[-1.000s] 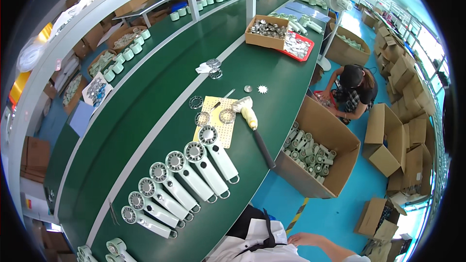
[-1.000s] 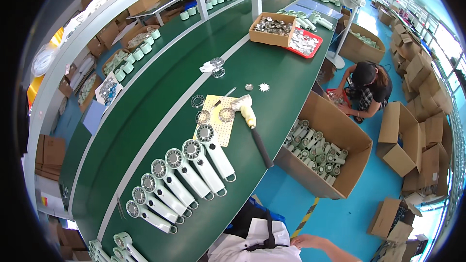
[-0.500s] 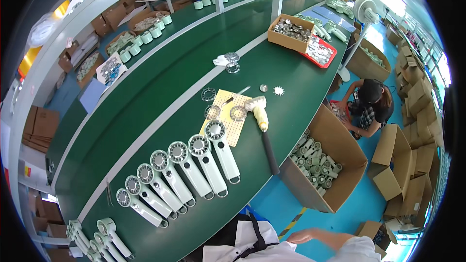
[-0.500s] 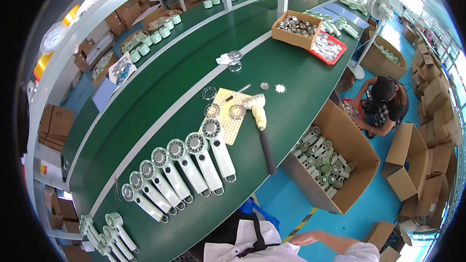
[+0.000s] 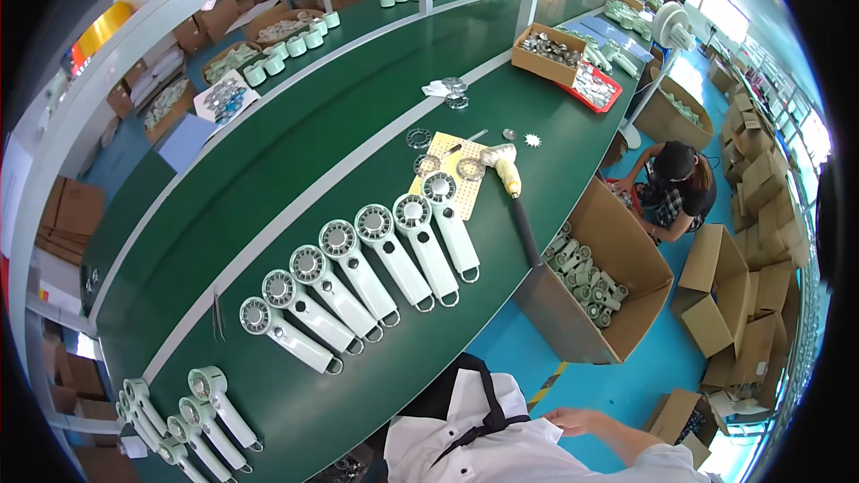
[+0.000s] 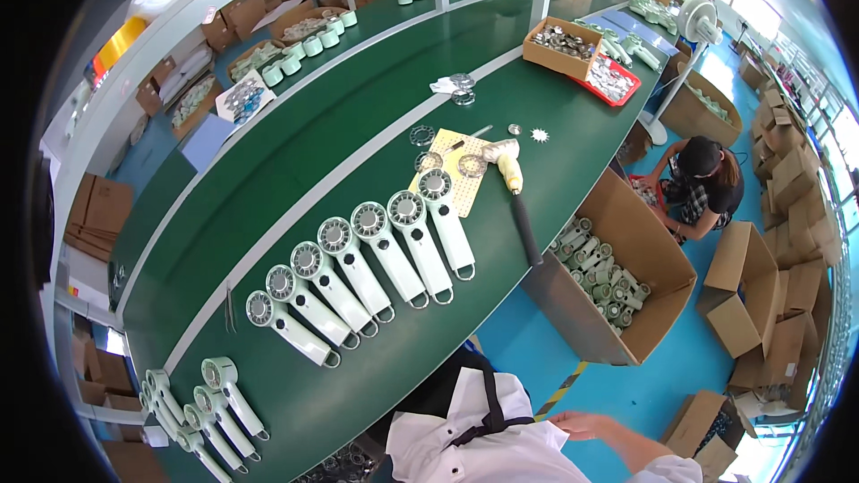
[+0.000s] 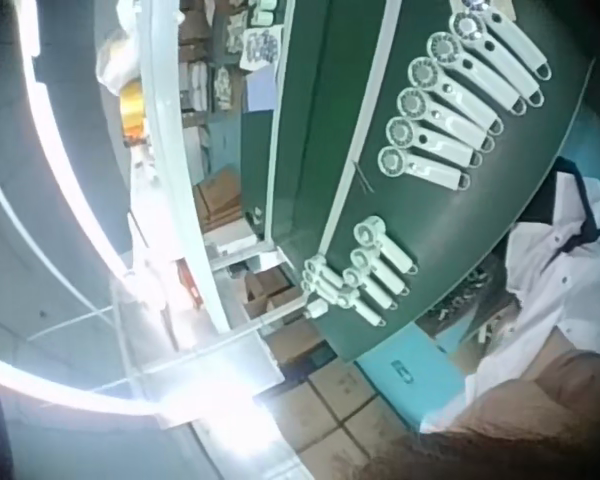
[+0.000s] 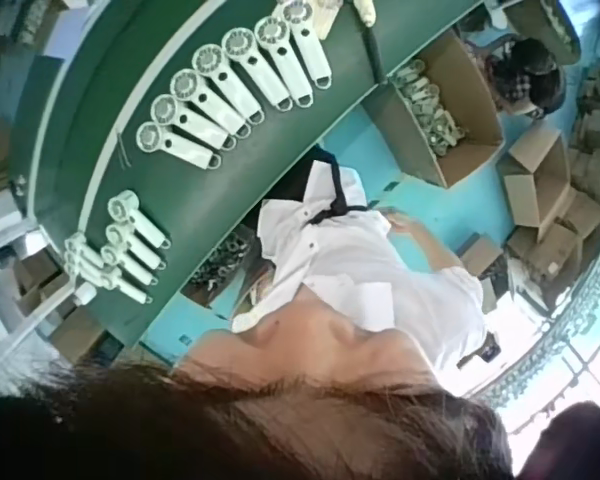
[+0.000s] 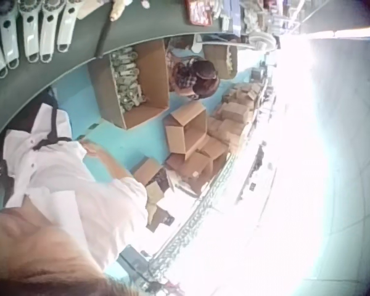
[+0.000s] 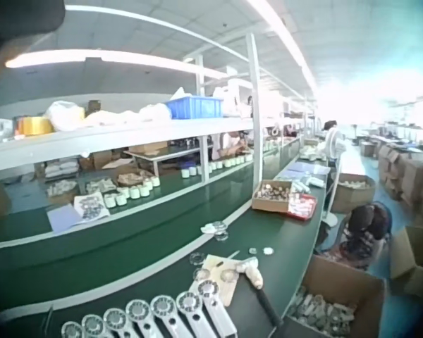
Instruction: The person assembles handheld fans by fitting circular grilles onto the fan heads by hand and tapping them into place with a mallet.
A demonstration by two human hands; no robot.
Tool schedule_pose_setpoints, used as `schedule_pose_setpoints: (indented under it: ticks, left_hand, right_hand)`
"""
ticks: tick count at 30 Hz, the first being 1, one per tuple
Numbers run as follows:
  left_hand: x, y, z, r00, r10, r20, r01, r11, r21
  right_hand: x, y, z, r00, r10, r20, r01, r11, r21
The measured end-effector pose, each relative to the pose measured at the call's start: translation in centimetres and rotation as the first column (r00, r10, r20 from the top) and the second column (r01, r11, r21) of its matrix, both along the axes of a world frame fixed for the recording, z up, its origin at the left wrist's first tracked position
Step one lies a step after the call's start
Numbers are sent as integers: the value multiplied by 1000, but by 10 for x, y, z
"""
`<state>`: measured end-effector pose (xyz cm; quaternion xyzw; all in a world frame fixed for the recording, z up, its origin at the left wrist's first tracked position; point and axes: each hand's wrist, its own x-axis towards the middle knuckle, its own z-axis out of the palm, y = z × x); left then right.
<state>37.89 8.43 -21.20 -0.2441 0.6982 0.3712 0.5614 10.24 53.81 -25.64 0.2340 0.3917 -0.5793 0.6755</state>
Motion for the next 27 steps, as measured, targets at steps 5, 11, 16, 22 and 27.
schedule_pose_setpoints:
  ticks: [5, 11, 16, 22, 27]
  left_hand:
    - [-13, 8, 40, 998, -48, 36, 49, 998, -29]
    - [-191, 77, 169, 669, 244, -702, -127, 968, 216]
    - [-310, 197, 37, 354, -282, -892, 672, 740, 33]
    - [-338, 255, 34, 90, -762, -642, 965, 225, -133]
    - [-356, 270, 34, 60, -860, -507, 980, 147, -133]
  right_hand:
    - [-11, -36, 57, 913, 253, -321, -228, 967, 115]
    - [-1, -6, 31, 786, 429, -445, -372, 903, 214]
    - [-1, -14, 58, 904, 242, -352, -180, 963, 202]
    - [26, -8, 60, 959, -79, -271, 153, 951, 267]
    - [43, 6, 41, 944, -147, -295, 213, 955, 206]
